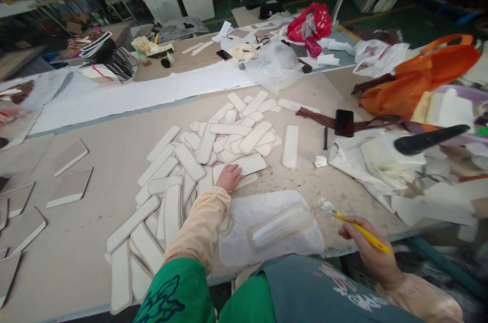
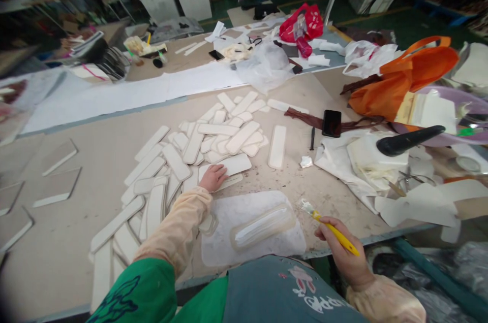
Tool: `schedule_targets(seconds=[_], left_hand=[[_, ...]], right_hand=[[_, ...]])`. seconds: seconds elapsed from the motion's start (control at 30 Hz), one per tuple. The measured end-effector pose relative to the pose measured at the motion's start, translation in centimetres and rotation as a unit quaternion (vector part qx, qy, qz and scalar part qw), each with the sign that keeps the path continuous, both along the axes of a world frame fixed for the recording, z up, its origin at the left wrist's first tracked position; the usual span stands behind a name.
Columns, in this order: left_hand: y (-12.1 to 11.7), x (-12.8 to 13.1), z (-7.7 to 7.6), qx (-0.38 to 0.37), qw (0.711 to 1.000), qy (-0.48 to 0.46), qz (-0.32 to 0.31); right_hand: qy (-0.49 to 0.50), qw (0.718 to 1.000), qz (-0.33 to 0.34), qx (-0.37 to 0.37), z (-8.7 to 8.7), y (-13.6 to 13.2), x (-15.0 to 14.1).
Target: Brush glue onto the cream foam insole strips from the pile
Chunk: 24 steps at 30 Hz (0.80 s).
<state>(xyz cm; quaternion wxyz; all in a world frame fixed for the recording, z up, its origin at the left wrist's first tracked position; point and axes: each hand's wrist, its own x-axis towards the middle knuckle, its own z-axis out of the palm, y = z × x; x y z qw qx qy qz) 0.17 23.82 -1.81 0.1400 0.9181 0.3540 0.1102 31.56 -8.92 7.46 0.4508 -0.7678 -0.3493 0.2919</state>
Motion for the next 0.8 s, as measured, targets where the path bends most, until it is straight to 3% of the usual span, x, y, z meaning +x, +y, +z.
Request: schedule_targets(seconds=[0.33, 0.5, 0.57, 0.67, 0.73, 0.8], left_hand=[[0.2, 0.1, 0.0, -0.005, 1.000, -0.002, -0.013], [0.3, 0.3, 1.0, 0.010, 1.000, -0.009, -0.009], [0.5, 0.4, 2.3, 0.021, 1.000, -0.014, 0.009], [-0.1, 0.7, 5.6, 0.043, 0.998, -0.020, 0.044], [-1.7, 1.0, 8.4, 0.049, 0.997, -0.017, 0.055], [-4.5, 1.3, 10.8, 0.032, 0.999, -0.014, 0.024]], right_hand=[[0.010, 1.000, 0.010, 0.025, -0.2, -1.0, 0.0], [0.009, 0.999, 0.012, 0.040, -0.3, -1.3, -0.1], [0.012, 0.998, 0.000, 0.054, -0.1, -1.3, -0.2], [0.007, 0.996, -0.022, 0.082, 0.5, -1.1, -0.4], [0.002, 0.995, -0.030, 0.098, 1.1, -0.6, -0.4], [0.021, 0.992, -0.024, 0.125, 1.8, 0.0, -0.4]])
